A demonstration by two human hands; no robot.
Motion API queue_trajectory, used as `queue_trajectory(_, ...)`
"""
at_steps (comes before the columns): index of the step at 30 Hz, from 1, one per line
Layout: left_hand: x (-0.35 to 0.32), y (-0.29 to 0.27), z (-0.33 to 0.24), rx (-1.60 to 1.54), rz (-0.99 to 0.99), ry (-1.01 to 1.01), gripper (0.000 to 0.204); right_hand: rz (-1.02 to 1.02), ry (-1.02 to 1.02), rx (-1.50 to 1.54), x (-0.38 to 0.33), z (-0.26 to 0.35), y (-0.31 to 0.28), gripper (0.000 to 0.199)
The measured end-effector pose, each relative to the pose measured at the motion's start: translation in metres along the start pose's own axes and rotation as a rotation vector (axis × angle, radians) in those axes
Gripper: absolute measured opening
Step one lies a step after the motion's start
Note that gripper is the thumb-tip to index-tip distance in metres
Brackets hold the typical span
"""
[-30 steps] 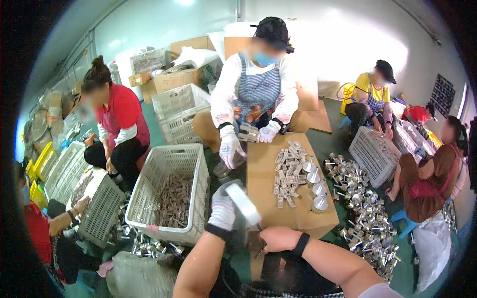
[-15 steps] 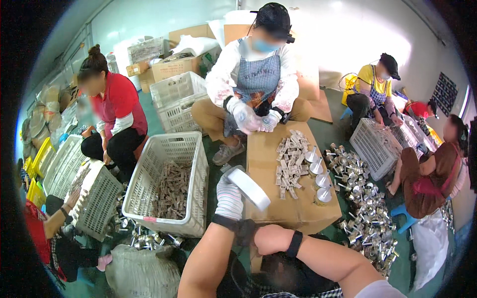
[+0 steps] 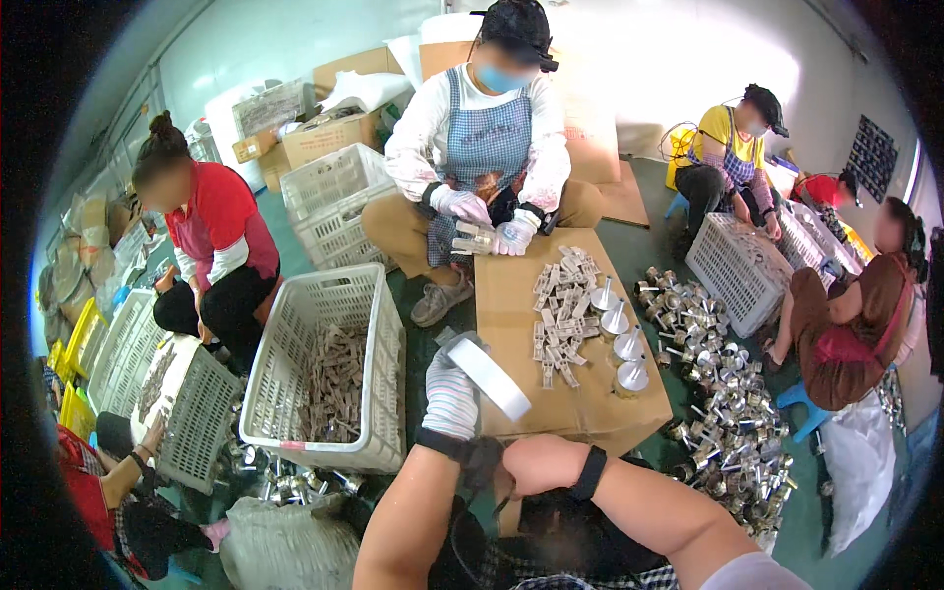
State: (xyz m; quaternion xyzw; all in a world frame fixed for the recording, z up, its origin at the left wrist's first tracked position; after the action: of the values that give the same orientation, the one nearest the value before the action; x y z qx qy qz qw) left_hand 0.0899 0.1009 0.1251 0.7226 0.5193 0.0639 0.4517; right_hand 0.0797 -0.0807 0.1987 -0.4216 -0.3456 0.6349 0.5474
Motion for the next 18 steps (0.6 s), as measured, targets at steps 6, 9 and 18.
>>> queue_trajectory(6, 0.002, 0.005, 0.008, 0.021, 0.121, -0.072, 0.016, 0.056, 0.096, -0.001, 0.002, -0.014, -0.003, 0.029)
queue_trajectory(9, -0.005, 0.009, 0.007, -0.045, 0.013, -0.069, 0.014, 0.057, 0.082, 0.005, 0.008, -0.026, 0.002, 0.031)
queue_trajectory(18, -0.009, 0.012, 0.006, -0.023, 0.077, -0.091, 0.02, 0.036, 0.117, 0.133, 0.001, -0.04, -0.003, 0.028)
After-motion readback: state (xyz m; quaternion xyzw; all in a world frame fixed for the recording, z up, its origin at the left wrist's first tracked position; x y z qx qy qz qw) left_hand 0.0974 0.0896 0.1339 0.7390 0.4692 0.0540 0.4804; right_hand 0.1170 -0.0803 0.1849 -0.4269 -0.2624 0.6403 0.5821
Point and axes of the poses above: each hand's wrist, its own x-axis towards the middle knuckle, its own y-axis out of the palm, z = x × y, the point moved 4 cm from there along x, towards the middle knuckle, and after that the axes turned 13 degrees about -z, right-handed, at the moved point
